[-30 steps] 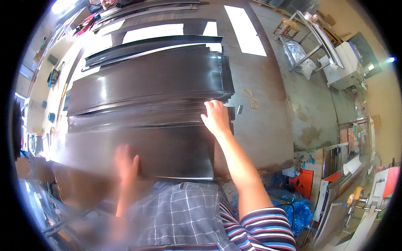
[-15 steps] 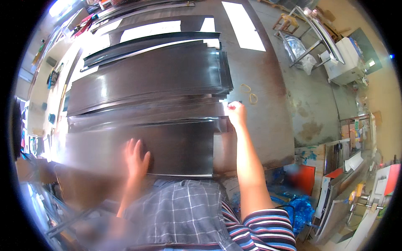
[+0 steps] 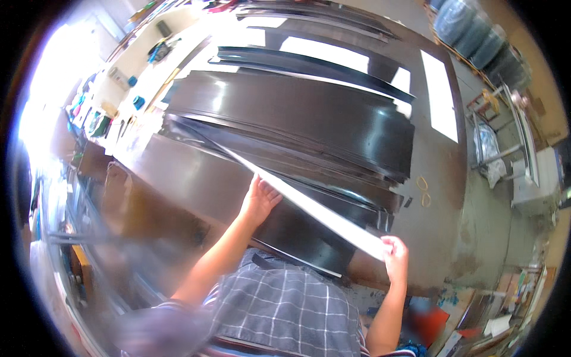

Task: The person repeatedly picks up white rectangular panels and places them on a stack of dark curved panels on a workbench. The person also peels off blue protective film from the dark panels and discards it. The task continues with repeated stacking and film removal throughout the clip.

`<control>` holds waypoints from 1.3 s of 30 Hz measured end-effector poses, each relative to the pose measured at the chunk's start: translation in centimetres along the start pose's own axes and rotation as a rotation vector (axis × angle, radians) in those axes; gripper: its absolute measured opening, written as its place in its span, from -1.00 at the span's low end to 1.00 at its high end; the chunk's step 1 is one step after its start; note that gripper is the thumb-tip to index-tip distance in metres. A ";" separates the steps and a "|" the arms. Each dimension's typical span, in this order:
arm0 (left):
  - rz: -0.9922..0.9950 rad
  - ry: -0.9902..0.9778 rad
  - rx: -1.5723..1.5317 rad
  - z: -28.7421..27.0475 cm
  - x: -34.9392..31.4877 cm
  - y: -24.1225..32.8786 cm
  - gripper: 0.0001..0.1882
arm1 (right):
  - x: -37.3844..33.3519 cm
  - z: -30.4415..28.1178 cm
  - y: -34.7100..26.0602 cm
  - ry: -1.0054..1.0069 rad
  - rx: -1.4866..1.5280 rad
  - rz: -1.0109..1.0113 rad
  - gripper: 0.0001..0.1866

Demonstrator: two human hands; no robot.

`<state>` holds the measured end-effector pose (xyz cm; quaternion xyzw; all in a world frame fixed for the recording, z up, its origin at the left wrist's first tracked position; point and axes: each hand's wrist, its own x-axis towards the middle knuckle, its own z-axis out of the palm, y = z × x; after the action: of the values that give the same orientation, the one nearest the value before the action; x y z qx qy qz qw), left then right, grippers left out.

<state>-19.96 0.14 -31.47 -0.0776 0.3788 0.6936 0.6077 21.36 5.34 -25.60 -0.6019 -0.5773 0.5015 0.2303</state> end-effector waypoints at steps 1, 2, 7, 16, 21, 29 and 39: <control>0.092 -0.062 -0.034 -0.1 0.1 0.8 -0.31 | -1.2 0.4 -0.1 0.065 -0.004 0.006 -0.54; 0.122 -0.078 -0.187 -1.4 1.2 1.3 -0.34 | -2.2 0.7 0.2 0.121 -0.011 0.009 -0.50; 0.277 -0.067 -0.448 -5.2 1.3 7.4 -0.54 | -3.0 -5.1 9.3 0.133 -0.698 0.218 -0.40; 0.402 0.030 -0.056 -8.4 -3.3 19.7 -0.59 | 2.1 18.6 -10.4 -0.146 -0.278 -0.186 -0.27; 0.491 -0.039 -0.026 -12.3 -4.3 24.4 -0.65 | 5.2 34.1 -16.0 -0.672 -0.300 -0.115 -0.68; 0.805 0.633 1.838 -21.2 -6.6 27.3 -0.44 | 7.3 40.5 -14.4 -0.590 -0.374 -0.162 -0.87; 0.781 0.521 1.766 -21.8 -5.8 25.9 -0.20 | 6.5 43.3 -15.9 -0.603 -0.313 -0.135 -0.91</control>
<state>-49.59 -17.22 -32.24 0.3822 0.8788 0.2758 0.0751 -24.82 1.89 -31.09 -0.4151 -0.7277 0.5459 -0.0131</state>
